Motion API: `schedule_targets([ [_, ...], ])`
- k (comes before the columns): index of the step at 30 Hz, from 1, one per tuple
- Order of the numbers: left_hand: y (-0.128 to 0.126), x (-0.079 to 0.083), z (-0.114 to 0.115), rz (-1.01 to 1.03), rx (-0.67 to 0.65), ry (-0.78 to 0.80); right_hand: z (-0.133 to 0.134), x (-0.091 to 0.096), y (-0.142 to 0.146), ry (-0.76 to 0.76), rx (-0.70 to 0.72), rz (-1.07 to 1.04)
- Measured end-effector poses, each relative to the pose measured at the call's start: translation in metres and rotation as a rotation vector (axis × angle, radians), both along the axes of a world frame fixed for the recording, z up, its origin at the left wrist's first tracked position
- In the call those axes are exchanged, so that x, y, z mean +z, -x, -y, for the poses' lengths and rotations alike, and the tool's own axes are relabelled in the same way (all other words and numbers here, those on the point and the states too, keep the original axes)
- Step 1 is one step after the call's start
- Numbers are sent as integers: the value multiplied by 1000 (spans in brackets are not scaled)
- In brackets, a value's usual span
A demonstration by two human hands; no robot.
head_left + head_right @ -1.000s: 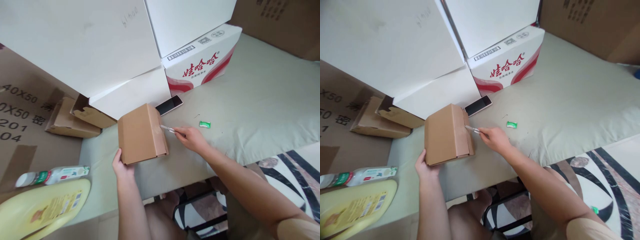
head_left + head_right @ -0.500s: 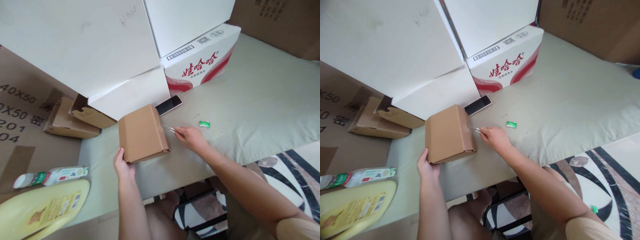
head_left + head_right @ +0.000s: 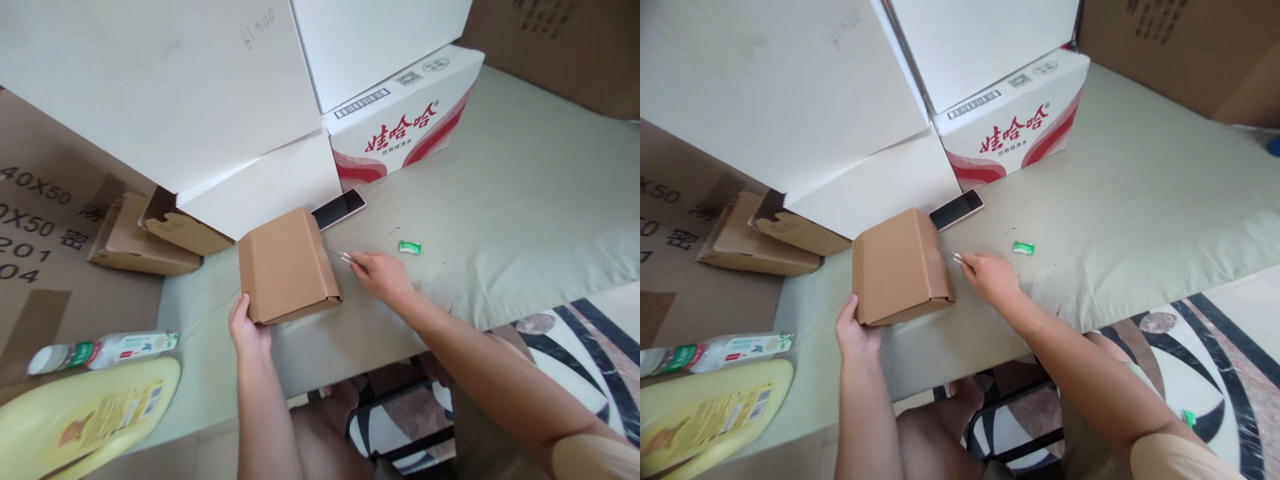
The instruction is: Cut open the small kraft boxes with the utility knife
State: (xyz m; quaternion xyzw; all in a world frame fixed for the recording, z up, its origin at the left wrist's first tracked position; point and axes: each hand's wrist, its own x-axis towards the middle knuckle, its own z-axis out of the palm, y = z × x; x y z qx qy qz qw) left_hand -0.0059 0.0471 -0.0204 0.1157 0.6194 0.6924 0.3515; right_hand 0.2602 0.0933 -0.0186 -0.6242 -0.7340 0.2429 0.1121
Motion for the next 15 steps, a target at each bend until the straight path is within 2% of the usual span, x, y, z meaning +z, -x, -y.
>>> schedule_targets([
  [9,-7,0,1,-80,15,-43,2,2,3,27,52,23],
  [15,-7,-5,1,-146,12,-67,9,4,6,39,77,-4],
])
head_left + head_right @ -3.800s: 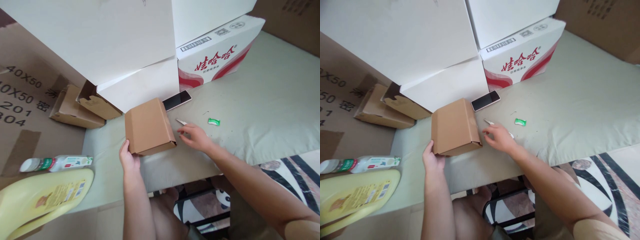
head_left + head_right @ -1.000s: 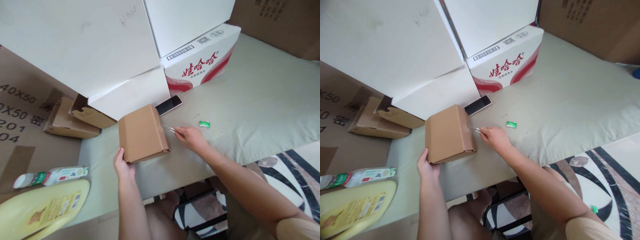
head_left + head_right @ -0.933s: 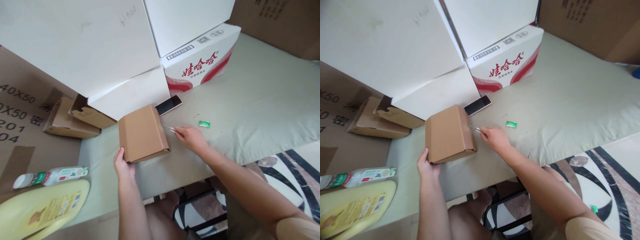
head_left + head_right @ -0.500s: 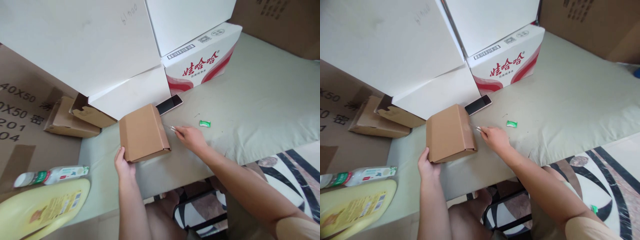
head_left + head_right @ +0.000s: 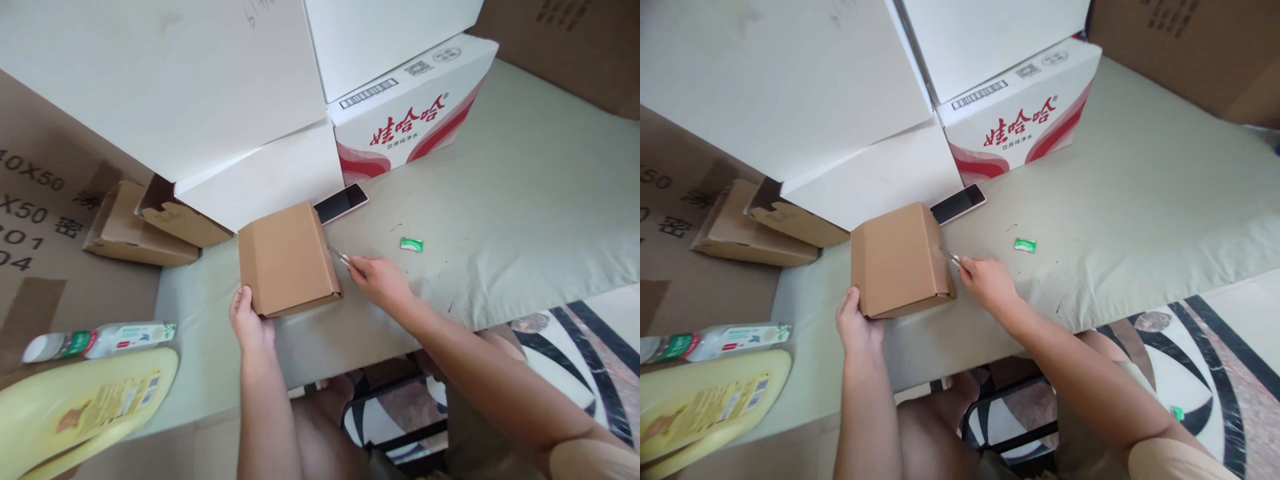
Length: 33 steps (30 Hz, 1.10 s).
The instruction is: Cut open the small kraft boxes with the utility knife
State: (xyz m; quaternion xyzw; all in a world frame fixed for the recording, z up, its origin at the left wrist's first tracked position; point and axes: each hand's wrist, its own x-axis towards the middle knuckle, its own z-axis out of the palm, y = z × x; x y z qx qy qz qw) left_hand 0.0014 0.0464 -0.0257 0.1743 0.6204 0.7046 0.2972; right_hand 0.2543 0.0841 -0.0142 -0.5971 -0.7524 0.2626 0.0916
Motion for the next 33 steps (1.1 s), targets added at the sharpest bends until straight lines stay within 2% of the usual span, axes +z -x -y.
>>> schedule_targets([
  [9,2,-6,-1,14,-4,-9,5,-8,-5,-17,53,-129],
  [17,-1,-3,-5,159,76,-17,12,1,-20,53,66,-189],
  [23,2,-9,-6,187,47,-63,17,11,-35,85,182,-303],
  [26,9,-14,-5,225,10,-48,9,13,-47,69,45,-272],
  [30,18,-18,-3,213,-60,-24,-1,5,-56,-53,-214,-4],
  [33,18,-19,-3,201,-66,-34,-3,-7,-53,-142,-191,105],
])
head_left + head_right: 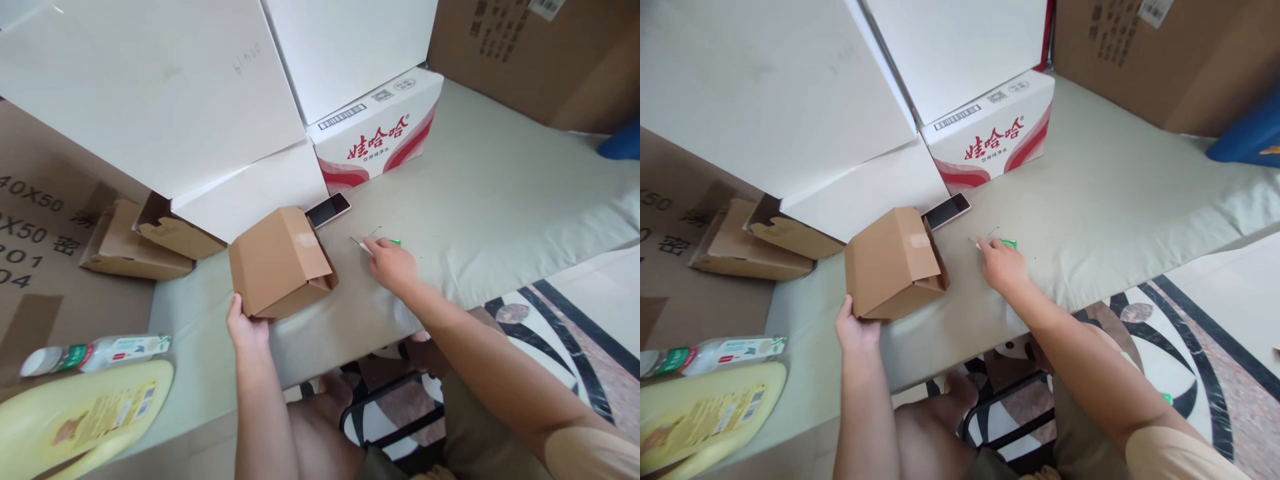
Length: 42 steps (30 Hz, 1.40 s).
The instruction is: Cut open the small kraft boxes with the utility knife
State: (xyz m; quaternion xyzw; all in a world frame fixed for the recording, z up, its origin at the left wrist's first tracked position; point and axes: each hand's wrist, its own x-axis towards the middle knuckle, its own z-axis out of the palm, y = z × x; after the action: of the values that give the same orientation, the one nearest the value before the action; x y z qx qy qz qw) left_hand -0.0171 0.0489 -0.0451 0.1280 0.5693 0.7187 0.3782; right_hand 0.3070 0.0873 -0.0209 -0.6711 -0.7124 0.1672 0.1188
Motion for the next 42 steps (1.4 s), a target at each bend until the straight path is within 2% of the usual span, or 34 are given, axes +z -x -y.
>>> schedule_targets([
  [3,-3,1,-1,12,14,0,2,-10,7,-130,176,-85],
  [7,-6,3,-2,39,14,13,7,-17,19,-217,460,-307],
  [13,-12,6,1,21,-78,43,11,-21,34,-183,572,-351],
  [17,-16,12,3,23,-87,57,11,-24,35,-137,533,-288],
  [20,-19,16,4,32,-94,64,12,-26,36,-159,529,-278],
  [24,-24,19,4,55,-104,58,12,-30,41,-212,553,-314],
  [28,-23,17,4,60,-135,21,9,-33,44,-192,503,-383],
  [33,-19,12,4,53,-129,-3,10,-37,47,-180,355,-482],
  [38,-23,17,2,-23,-112,8,9,-35,51,-277,65,-571],
  [42,-26,22,1,-97,-124,40,4,-28,45,-257,28,-720],
])
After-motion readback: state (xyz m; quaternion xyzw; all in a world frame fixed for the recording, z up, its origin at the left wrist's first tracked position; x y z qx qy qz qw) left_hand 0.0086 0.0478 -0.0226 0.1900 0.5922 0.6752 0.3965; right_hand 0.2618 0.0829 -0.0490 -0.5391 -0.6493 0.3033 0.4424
